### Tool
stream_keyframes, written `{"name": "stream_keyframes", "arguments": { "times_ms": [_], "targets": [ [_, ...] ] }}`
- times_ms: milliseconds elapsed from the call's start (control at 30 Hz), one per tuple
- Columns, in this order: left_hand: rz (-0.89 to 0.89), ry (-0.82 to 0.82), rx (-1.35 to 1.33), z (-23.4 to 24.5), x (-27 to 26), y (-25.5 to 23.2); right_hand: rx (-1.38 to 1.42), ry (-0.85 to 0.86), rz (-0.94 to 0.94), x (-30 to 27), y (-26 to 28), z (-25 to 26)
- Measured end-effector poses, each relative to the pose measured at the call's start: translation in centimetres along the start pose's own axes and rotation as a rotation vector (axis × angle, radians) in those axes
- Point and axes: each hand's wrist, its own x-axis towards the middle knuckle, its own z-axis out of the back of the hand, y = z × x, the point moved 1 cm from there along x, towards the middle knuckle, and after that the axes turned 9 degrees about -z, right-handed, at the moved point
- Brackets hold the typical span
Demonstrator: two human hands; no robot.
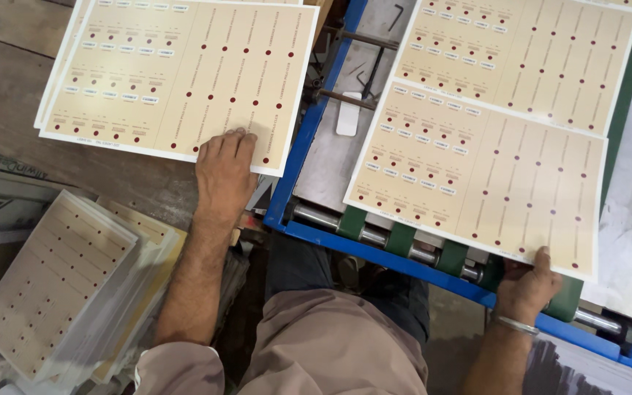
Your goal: The person repeatedly picks up sheets of paper from a stack on the left and places them onto a conveyor belt on the right. The sheets are fed through rollers and collected in a pile. The person maintains a steady rhythm, handling the papers one by one throughout the clip.
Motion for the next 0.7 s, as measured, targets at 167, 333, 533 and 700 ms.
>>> {"name": "stream_keyframes", "arguments": {
  "times_ms": [167, 333, 533, 700],
  "targets": [
    [-0.002, 0.026, 0.019, 0.2, 0.1, -0.1, -0.135, 0.109, -0.138, -0.6, -0.7, 0.7],
    [-0.004, 0.175, -0.083, 0.9, 0.6, 0.7, -0.227, 0.065, -0.136, -3.3, -0.7, 0.2],
    [0.096, 0.119, -0.324, 2.8, 0.7, 1.5, -0.298, 0.266, -0.209, -7.9, -0.9, -5.7],
    [-0.302, 0.209, -0.326, -0.2, 2.3, -8.7, -0.464, 0.638, -0.301, -13.2, -1.8, -14.7]
  ]
}}
